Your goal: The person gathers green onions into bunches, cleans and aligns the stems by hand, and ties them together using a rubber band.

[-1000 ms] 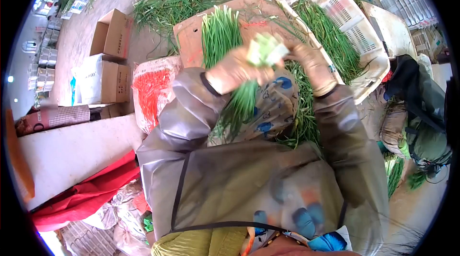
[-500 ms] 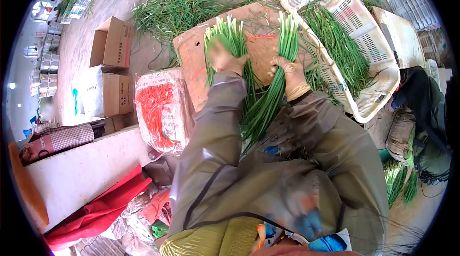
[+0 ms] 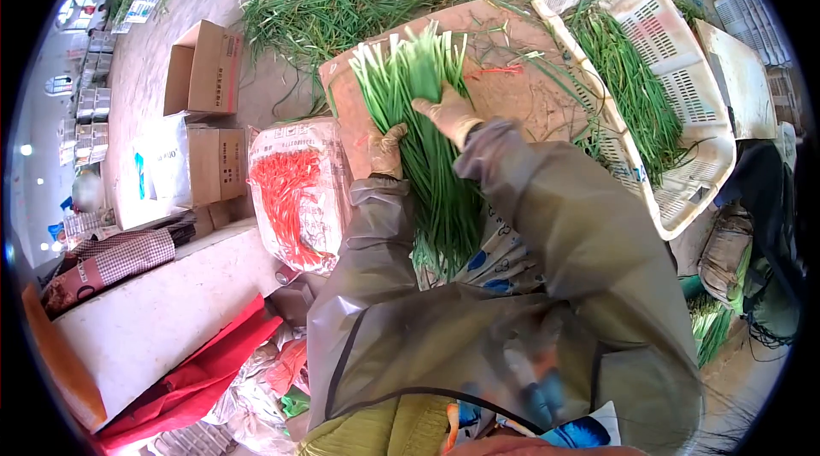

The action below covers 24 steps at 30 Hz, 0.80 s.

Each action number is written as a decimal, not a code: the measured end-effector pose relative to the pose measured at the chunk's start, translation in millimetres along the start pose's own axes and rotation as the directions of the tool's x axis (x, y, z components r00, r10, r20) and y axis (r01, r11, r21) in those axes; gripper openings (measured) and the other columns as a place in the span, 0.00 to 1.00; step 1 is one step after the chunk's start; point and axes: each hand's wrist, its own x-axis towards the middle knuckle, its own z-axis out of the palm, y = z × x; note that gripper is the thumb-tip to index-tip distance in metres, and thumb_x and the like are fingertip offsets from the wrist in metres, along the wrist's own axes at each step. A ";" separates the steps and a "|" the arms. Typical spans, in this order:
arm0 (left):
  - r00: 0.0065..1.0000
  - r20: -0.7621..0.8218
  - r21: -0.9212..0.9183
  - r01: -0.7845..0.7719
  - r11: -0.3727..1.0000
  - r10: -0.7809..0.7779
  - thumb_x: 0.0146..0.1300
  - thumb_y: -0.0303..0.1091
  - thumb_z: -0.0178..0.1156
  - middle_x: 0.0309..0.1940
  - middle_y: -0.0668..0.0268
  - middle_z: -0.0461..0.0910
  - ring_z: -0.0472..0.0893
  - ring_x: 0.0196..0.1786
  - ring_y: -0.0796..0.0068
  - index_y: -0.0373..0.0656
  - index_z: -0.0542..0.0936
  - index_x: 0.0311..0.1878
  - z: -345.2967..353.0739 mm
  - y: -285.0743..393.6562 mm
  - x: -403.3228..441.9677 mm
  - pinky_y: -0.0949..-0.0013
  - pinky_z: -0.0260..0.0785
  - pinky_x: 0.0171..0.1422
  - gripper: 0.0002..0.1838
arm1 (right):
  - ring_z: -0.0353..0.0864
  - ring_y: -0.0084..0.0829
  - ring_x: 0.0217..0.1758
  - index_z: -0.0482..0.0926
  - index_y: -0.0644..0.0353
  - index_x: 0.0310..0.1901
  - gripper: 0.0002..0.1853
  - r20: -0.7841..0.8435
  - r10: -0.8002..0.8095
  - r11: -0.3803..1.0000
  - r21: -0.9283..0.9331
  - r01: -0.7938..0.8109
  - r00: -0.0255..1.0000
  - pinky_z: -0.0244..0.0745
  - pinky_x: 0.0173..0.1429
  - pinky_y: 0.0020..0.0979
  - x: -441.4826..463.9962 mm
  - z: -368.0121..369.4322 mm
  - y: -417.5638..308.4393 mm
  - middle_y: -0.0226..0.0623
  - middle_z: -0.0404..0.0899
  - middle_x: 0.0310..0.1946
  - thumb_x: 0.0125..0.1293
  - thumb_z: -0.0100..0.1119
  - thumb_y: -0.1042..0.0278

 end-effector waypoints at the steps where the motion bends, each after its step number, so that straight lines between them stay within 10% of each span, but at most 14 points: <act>1: 1.000 -0.003 0.079 -0.012 0.997 0.013 0.49 0.20 0.55 0.40 0.64 0.75 0.76 0.36 0.71 0.40 0.64 0.57 0.5 0.5 0.9 0.71 0.71 0.40 0.29 | 0.69 0.52 0.57 0.58 0.64 0.61 0.38 -0.041 0.084 0.983 -0.160 -0.089 0.996 0.65 0.59 0.41 -5.0 6.2 -10.6 0.56 0.70 0.53 0.55 0.60 0.49; 6: 0.992 0.104 0.068 0.066 0.996 -0.073 0.50 0.25 0.59 0.46 0.56 0.74 0.77 0.42 0.62 0.36 0.58 0.62 0.6 -6.7 -6.9 0.66 0.70 0.47 0.34 | 0.71 0.51 0.54 0.54 0.67 0.63 0.39 -0.023 0.004 0.909 -0.417 -0.013 1.000 0.67 0.56 0.42 -12.9 7.0 -18.6 0.55 0.71 0.50 0.59 0.55 0.49; 8: 0.963 0.171 0.726 -0.267 0.634 0.210 0.50 0.31 0.61 0.53 0.45 0.68 0.73 0.52 0.49 0.34 0.48 0.67 4.0 -25.2 2.4 0.60 0.65 0.56 0.44 | 0.72 0.50 0.52 0.54 0.67 0.63 0.38 -0.018 -0.089 0.839 -0.540 0.065 0.996 0.67 0.55 0.43 -12.0 6.2 -13.6 0.55 0.72 0.49 0.59 0.53 0.49; 9: 0.967 0.164 0.775 -0.248 0.582 0.194 0.48 0.36 0.63 0.58 0.38 0.62 0.66 0.59 0.44 0.33 0.39 0.68 13.1 -18.7 3.0 0.58 0.59 0.62 0.51 | 0.72 0.49 0.52 0.55 0.66 0.63 0.37 0.009 -0.058 0.860 -0.508 0.055 0.998 0.66 0.55 0.42 -11.6 0.0 -19.0 0.55 0.72 0.49 0.60 0.52 0.48; 14: 0.999 0.001 0.882 -0.017 0.470 0.033 0.46 0.41 0.66 0.58 0.38 0.62 0.66 0.59 0.45 0.30 0.40 0.67 17.9 -7.6 -12.1 0.60 0.58 0.63 0.55 | 0.72 0.47 0.52 0.71 0.60 0.53 0.28 -0.179 -0.399 0.734 -0.651 0.196 0.899 0.65 0.56 0.42 -11.7 -31.0 -10.1 0.51 0.74 0.48 0.59 0.51 0.46; 16: 0.992 0.062 0.799 -0.117 0.589 0.112 0.47 0.44 0.67 0.60 0.40 0.61 0.64 0.62 0.48 0.32 0.41 0.68 12.9 -14.6 -22.3 0.64 0.58 0.64 0.55 | 0.68 0.49 0.57 0.69 0.60 0.56 0.31 -0.265 -0.166 0.950 -0.303 0.081 0.950 0.62 0.59 0.43 17.8 -38.3 17.9 0.53 0.71 0.52 0.60 0.49 0.43; 18: 0.979 0.054 0.914 -0.127 0.385 0.196 0.45 0.43 0.68 0.62 0.41 0.58 0.63 0.63 0.48 0.31 0.40 0.68 26.4 -15.3 -36.1 0.63 0.57 0.65 0.56 | 0.65 0.50 0.60 0.62 0.64 0.61 0.38 -0.072 0.076 0.982 -0.168 -0.087 0.995 0.60 0.62 0.41 25.4 -44.1 13.3 0.58 0.67 0.55 0.59 0.49 0.40; 24: 0.995 -0.081 0.992 0.074 0.101 0.059 0.44 0.48 0.66 0.67 0.48 0.51 0.58 0.67 0.52 0.37 0.36 0.69 32.6 -73.4 -12.8 0.60 0.57 0.65 0.60 | 0.62 0.49 0.62 0.47 0.67 0.66 0.53 -0.116 -0.197 0.771 -0.631 0.081 0.974 0.61 0.62 0.41 2.9 24.6 -26.7 0.56 0.58 0.61 0.48 0.59 0.37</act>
